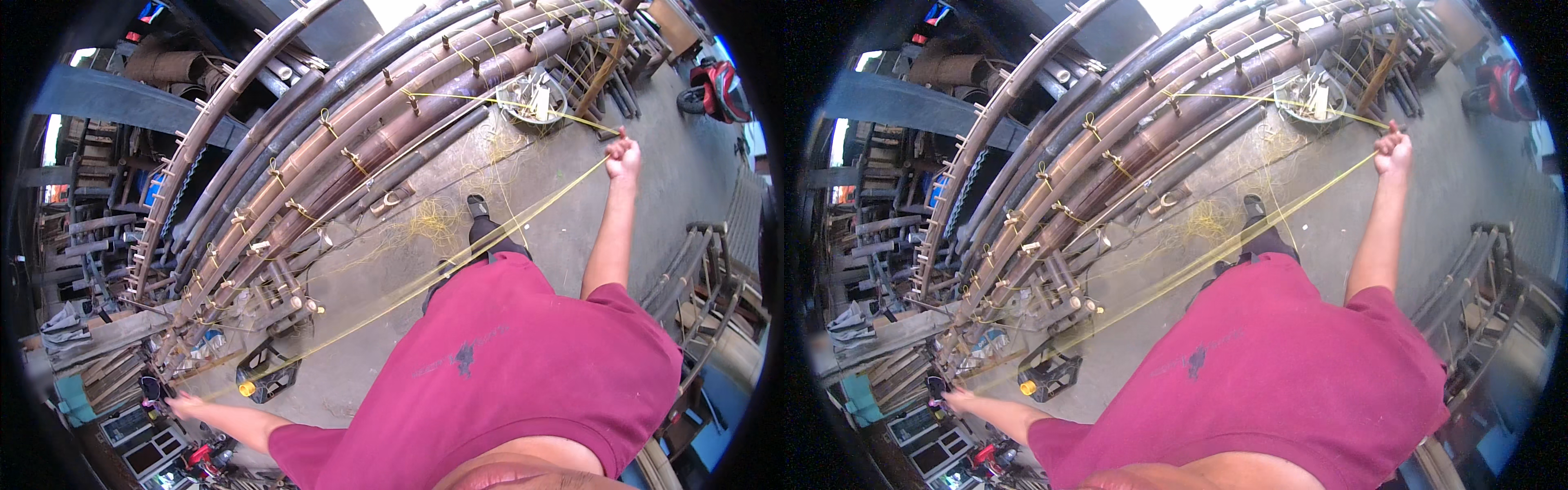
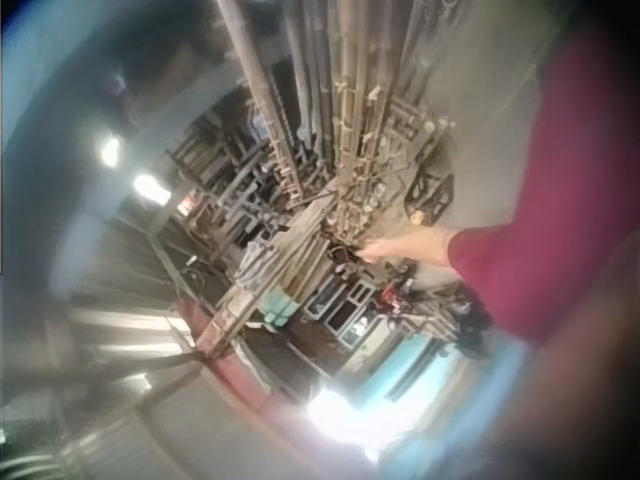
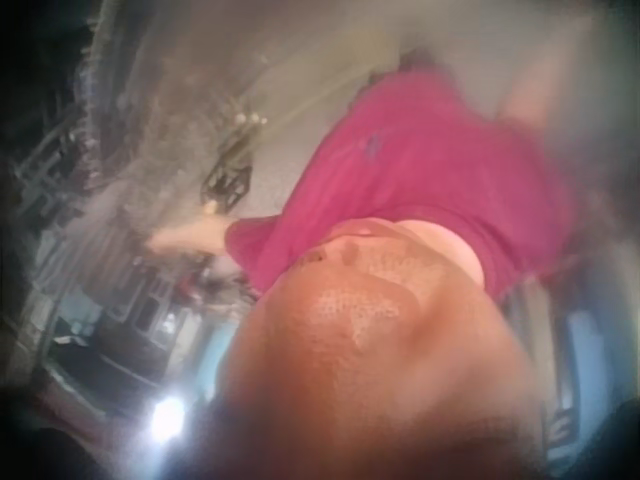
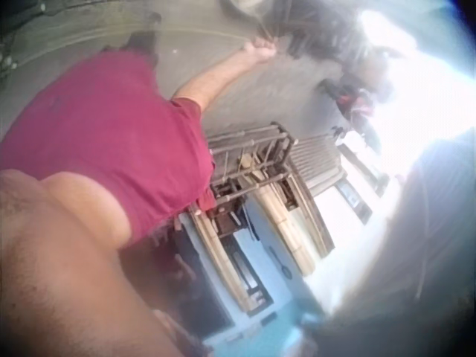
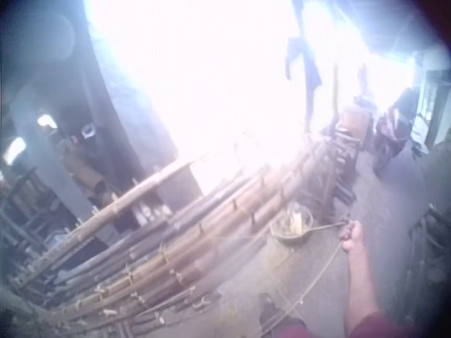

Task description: The person ties yellow string around a bundle of bamboo poles arranged in a curved rack. They repeatedly wrap the string, tie knots, and adjust the bundle to secure the poles together.

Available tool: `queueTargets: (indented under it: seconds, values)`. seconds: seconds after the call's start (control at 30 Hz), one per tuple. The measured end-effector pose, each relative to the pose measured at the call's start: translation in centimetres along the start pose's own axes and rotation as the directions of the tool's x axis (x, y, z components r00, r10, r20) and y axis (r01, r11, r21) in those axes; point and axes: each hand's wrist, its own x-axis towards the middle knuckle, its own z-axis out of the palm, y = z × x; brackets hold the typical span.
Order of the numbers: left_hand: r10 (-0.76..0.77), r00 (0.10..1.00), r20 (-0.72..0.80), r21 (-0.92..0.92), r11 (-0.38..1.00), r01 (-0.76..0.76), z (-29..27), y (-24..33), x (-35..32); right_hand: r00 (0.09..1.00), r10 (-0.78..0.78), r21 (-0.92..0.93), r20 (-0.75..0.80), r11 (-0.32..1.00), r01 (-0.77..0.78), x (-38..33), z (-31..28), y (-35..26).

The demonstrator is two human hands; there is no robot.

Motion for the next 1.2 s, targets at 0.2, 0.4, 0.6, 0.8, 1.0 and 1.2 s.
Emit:
queueTargets:
  seconds: [0.2, 0.4, 0.6, 0.8, 1.0, 1.2]
  values:
    - [-0.337, 0.259, 0.905, 0.407, 0.512, -0.756, -0.5, -13.0, -26.1, 0.95, -0.071, -0.852, 0.303, -0.467, 0.237, 4.6, -4.7, 9.5]
    - [-0.099, -0.587, 0.804, -0.241, 0.847, -0.473, 10.6, -9.0, -63.6, 0.587, -0.072, -0.589, 0.806, -0.019, 0.808, -3.1, 21.6, 19.0]
    - [0.288, -0.36, 0.887, -0.454, 0.68, -0.576, 21.1, -10.4, -78.7, 0.527, 0.471, -0.554, 0.707, -0.094, 0.827, -6.7, 31.1, 25.3]
    - [0.066, -0.391, 0.918, -0.32, 0.706, -0.632, 22.7, -11.2, -80.2, 0.202, 0.63, -0.362, 0.75, 0.136, 0.922, -5.6, 33.6, 24.2]
    - [-0.062, -0.409, 0.91, -0.196, 0.806, -0.559, 23.8, -10.5, -80.2, 0.083, 0.587, -0.166, 0.805, 0.09, 0.982, -2.3, 38.3, 26.7]
    - [-0.247, -0.292, 0.924, 0.102, 0.895, -0.434, 25.0, -10.7, -81.5, 0.268, 0.401, -0.377, 0.876, 0.225, 0.898, -3.3, 36.8, 25.9]
